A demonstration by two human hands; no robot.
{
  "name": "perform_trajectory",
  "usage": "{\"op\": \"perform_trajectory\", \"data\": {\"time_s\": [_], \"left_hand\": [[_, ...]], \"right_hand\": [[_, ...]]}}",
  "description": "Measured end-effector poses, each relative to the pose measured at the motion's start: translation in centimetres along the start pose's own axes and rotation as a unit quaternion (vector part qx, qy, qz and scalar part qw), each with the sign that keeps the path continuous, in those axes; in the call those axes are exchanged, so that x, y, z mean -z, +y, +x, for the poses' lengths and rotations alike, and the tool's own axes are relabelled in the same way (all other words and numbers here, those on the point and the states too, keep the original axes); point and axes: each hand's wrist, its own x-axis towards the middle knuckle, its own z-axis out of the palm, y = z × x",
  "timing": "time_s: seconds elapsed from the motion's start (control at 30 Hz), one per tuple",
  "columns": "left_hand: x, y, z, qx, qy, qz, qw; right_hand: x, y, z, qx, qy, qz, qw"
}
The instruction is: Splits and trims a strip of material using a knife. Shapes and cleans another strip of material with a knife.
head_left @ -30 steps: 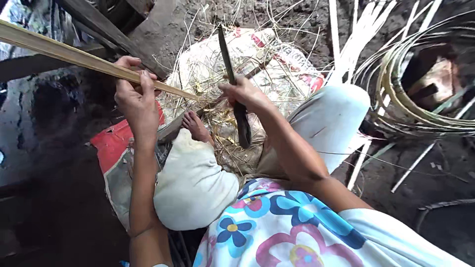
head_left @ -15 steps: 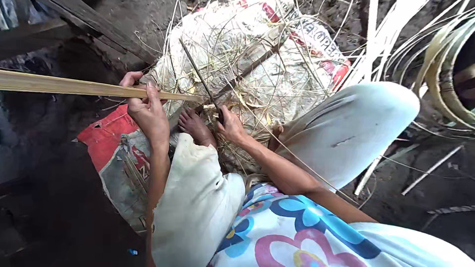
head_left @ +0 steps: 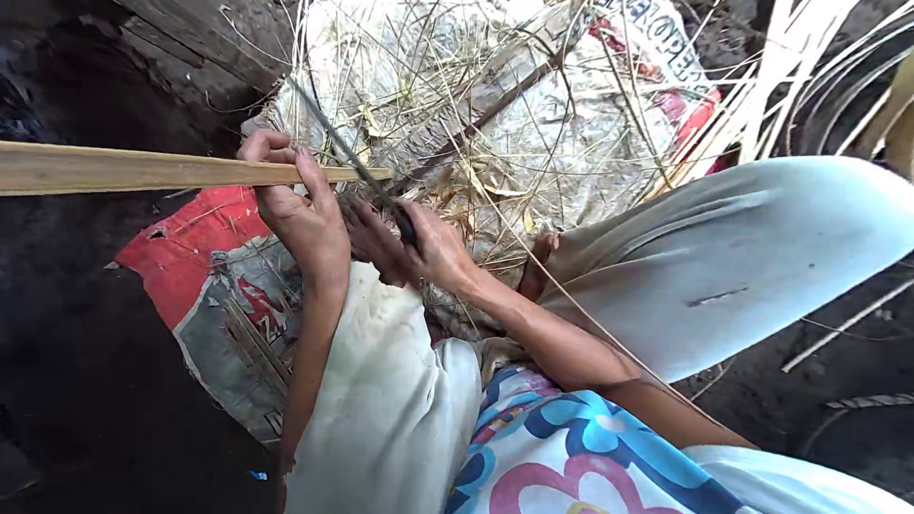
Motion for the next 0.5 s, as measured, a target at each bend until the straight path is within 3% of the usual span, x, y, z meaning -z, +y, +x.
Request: {"op": "perform_trajectory", "data": {"time_s": [0.07, 0.17, 0.23, 0.33, 0.43, 0.5], "left_hand": [[0.0, 0.1, -0.2, 0.017, 0.001, 0.004, 1.000], [0.1, -0.1, -0.4, 0.005, 0.009, -0.010, 1.000], [0.0, -0.2, -0.3, -0.008, 0.008, -0.014, 1.000], [-0.3, -0.1, -0.2, -0.009, 0.014, -0.001, 1.000], [0.1, -0.4, -0.5, -0.026, 0.013, 0.003, 1.000], [0.1, -0.4, -0.4, -0.024, 0.015, -0.004, 1.000]], "right_hand": [[-0.4, 0.3, 0.2, -0.009, -0.011, 0.038, 0.999], [-0.5, 2.3, 1.5, -0.175, -0.108, 0.084, 0.975], [-0.4, 1.6, 1.1, -0.153, -0.081, 0.084, 0.981], [-0.5, 0.3, 0.9, -0.028, -0.026, 0.071, 0.997], [-1.5, 1.3, 0.7, -0.104, -0.067, 0.073, 0.990], [-1.4, 0.8, 0.0, -0.098, -0.035, 0.087, 0.991]]}}
